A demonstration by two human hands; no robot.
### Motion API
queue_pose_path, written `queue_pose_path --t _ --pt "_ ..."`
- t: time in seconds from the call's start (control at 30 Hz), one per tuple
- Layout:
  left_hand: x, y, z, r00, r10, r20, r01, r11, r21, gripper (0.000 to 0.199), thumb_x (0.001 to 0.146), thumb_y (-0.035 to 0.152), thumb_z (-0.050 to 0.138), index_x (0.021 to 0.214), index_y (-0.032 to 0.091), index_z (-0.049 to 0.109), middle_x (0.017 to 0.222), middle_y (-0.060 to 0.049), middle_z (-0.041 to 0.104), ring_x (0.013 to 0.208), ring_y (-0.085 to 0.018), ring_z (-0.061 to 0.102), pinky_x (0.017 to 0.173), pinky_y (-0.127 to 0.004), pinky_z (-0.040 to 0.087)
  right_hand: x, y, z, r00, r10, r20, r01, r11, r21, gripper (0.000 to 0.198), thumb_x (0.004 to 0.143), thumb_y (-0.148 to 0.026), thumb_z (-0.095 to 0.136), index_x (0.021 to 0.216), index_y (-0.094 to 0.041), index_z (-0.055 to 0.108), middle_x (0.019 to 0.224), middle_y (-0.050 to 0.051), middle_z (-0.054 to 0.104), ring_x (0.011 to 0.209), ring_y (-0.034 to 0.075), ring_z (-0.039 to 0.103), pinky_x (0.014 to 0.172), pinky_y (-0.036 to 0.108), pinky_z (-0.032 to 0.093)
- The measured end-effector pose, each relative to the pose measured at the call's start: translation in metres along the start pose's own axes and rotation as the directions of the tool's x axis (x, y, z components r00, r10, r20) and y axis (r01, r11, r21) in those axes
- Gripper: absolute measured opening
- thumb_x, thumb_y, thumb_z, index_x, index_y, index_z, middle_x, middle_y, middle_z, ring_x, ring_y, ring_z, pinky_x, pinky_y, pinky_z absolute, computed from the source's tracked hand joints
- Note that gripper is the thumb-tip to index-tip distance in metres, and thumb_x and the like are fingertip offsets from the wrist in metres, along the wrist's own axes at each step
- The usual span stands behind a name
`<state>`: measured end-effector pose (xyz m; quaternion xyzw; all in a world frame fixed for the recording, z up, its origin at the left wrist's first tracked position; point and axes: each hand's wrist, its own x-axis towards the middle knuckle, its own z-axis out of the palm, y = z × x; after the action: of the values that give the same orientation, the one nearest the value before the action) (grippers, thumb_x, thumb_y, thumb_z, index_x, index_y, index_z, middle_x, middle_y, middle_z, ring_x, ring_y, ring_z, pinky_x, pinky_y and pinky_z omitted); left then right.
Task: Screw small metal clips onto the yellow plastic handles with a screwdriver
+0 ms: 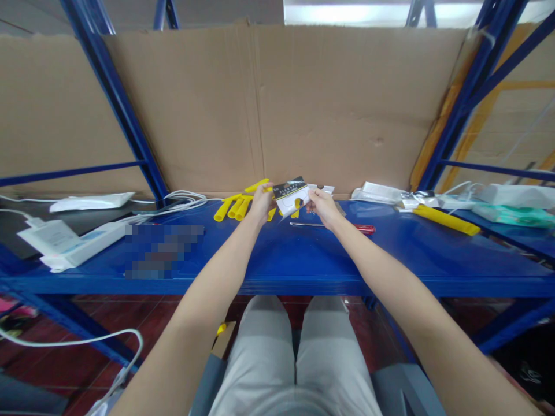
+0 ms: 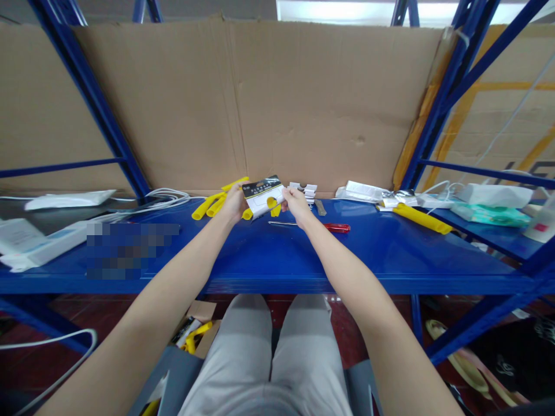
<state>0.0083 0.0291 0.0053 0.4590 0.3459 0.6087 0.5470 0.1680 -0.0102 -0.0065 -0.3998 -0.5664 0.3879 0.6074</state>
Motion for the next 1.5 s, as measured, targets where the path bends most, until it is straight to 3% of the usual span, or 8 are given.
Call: queue_pose_path --t 0.23,0.47,0.63,0.8,0.97,1.2,1.33,1.5 --pt "-0.006 0.006 -0.002 0.98 0.071 -0.184 -0.065 0.997 0.038 0.038 0.071 0.018 0.058 0.105 0.026 0.045 0.072 0.004 0.057 0.058 -0.012 0.059 0.061 -0.025 0.046 0.0 -0.001 -0.001 1.0 0.004 -0.021 -0.004 0.999 0.034 0.023 0.088 -0.027 0.051 0.066 -0.019 0.049 0.054 -0.005 0.052 0.043 0.007 0.043 0.046 0.018 0.038" --pt "-0.005 0.011 -0.003 0.931 0.139 -0.336 -0.136 0.99 0.032 0.024 0.068 0.007 0.049 0.087 0.022 0.051 0.074 0.002 0.055 0.07 -0.012 0.057 0.062 -0.024 0.045 0.004 -0.002 -0.004 0.989 0.063 -0.131 -0.058 0.997 0.043 0.011 0.086 -0.018 0.046 0.076 -0.02 0.047 0.057 -0.004 0.057 0.044 0.007 0.052 0.048 0.019 0.045" --pt "-0.011 0.012 0.0 0.946 0.161 -0.282 -0.138 0.985 0.1 0.023 0.06 0.008 0.045 0.076 0.021 0.054 0.064 0.003 0.051 0.056 -0.012 0.052 0.055 -0.025 0.042 0.012 0.001 -0.013 0.957 0.021 -0.288 -0.019 1.0 0.009 0.011 0.08 -0.012 0.045 0.085 -0.021 0.047 0.061 -0.005 0.056 0.05 0.01 0.058 0.055 0.025 0.052" --pt "-0.011 0.007 0.001 0.947 0.23 -0.225 -0.202 0.969 0.144 0.02 0.055 0.004 0.043 0.061 0.017 0.057 0.064 0.001 0.053 0.052 -0.01 0.046 0.052 -0.023 0.039 0.017 0.005 -0.019 0.933 -0.029 -0.36 0.023 1.0 -0.021 0.019 0.075 -0.01 0.045 0.089 -0.018 0.052 0.086 0.001 0.061 0.06 0.011 0.062 0.068 0.03 0.055" --pt "-0.01 0.006 0.001 0.96 0.214 -0.18 -0.191 0.972 0.138 0.009 0.068 0.013 0.053 0.06 0.016 0.058 0.07 -0.001 0.058 0.05 -0.008 0.043 0.048 -0.022 0.036 0.015 0.004 -0.015 0.933 -0.073 -0.351 0.057 0.997 -0.056 0.025 0.072 -0.012 0.044 0.094 -0.017 0.056 0.094 0.004 0.063 0.066 0.012 0.063 0.073 0.033 0.055" --pt "-0.015 0.005 0.005 0.977 0.168 -0.132 -0.142 0.973 0.184 0.032 0.075 0.043 0.063 0.063 0.013 0.059 0.065 -0.003 0.058 0.046 -0.007 0.043 0.044 -0.022 0.034 0.013 0.006 -0.008 0.928 -0.172 -0.33 0.138 0.983 -0.124 0.021 0.07 -0.012 0.047 0.088 -0.017 0.057 0.095 0.003 0.064 0.066 0.012 0.062 0.072 0.032 0.056" --pt "-0.017 0.004 0.008 0.986 0.15 -0.072 -0.139 0.981 0.138 0.023 0.075 0.034 0.065 0.065 0.014 0.058 0.056 -0.001 0.055 0.045 -0.007 0.044 0.042 -0.02 0.034 0.013 0.01 -0.006 0.94 -0.203 -0.275 0.169 0.975 -0.144 0.018 0.071 -0.013 0.048 0.085 -0.018 0.058 0.106 0.004 0.063 0.072 0.013 0.063 0.071 0.032 0.056" --pt "-0.016 0.006 0.009 0.977 0.162 -0.136 -0.147 0.983 0.114 0.015 0.076 0.015 0.057 0.061 0.015 0.053 0.049 0.003 0.05 0.042 -0.007 0.044 0.042 -0.018 0.035 0.014 0.014 -0.004 0.958 -0.188 -0.215 0.157 0.976 -0.153 0.015 0.073 -0.011 0.045 0.081 -0.016 0.057 0.108 0.007 0.062 0.075 0.014 0.063 0.072 0.035 0.055"
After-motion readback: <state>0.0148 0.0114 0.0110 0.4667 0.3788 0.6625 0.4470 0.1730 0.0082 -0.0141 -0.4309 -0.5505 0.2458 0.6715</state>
